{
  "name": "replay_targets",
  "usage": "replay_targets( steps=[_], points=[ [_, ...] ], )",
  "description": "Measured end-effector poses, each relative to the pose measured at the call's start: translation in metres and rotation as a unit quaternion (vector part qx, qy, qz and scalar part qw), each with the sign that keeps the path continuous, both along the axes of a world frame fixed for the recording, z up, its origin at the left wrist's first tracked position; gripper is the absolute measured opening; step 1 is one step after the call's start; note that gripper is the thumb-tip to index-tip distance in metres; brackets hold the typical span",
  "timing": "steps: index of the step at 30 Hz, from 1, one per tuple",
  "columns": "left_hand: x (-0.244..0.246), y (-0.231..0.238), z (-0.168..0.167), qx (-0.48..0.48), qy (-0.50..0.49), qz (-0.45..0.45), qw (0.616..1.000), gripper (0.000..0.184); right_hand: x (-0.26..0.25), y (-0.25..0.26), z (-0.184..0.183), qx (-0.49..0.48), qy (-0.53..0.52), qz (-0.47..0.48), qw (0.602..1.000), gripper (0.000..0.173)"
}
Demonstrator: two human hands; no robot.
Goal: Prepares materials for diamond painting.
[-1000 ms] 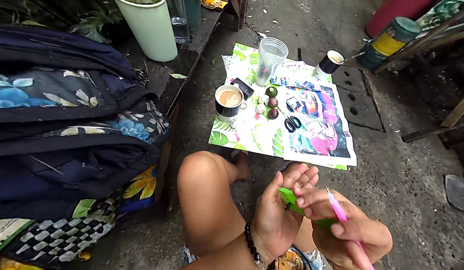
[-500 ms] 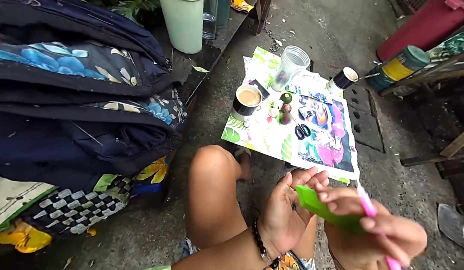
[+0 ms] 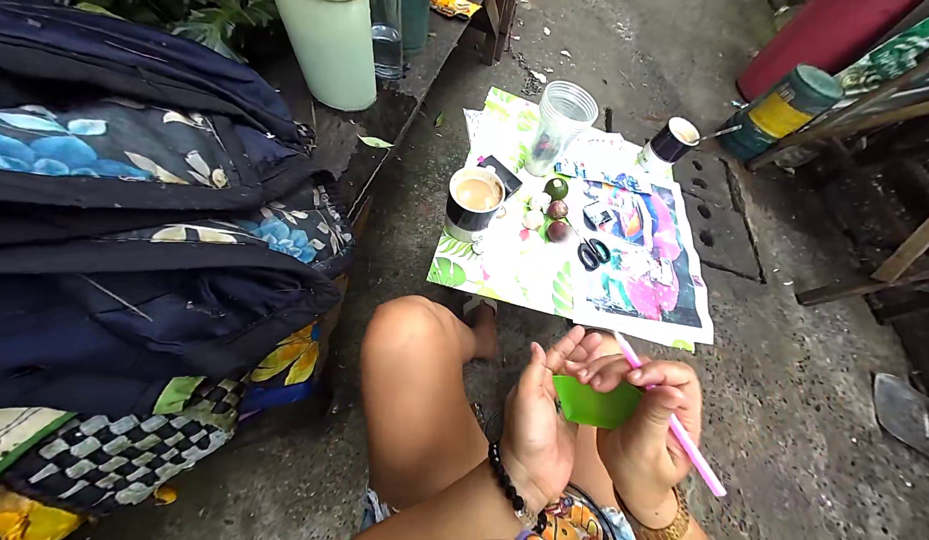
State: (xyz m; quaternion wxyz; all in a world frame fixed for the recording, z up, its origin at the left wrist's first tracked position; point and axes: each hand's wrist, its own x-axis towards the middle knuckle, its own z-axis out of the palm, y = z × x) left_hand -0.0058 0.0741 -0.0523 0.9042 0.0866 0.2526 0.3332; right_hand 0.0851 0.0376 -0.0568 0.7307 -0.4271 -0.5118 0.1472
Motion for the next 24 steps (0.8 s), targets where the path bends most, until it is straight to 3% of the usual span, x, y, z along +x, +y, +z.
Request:
replay_targets(
  steps=[5,12,17,24],
  points=[
    [0.007,0.000,-0.019,-0.067,0.192,0.023,0.979,0.063,-0.010,0.002,-0.050,-0.064,0.153,-0.015,0.986,0.031],
    [0.004,-0.005,-0.062,-0.109,0.350,0.025,0.930,0.059,-0.032,-0.005,-0.099,-0.170,0.382,-0.062,0.906,0.031],
    [0.006,-0.006,-0.070,-0.034,0.392,0.015,0.919,0.056,-0.033,-0.004,-0.104,-0.179,0.474,-0.075,0.859,0.029],
    [0.021,-0.008,-0.069,0.092,0.442,0.024,0.892,0.060,-0.026,0.003,-0.103,-0.114,0.496,-0.072,0.858,0.027]
  ],
)
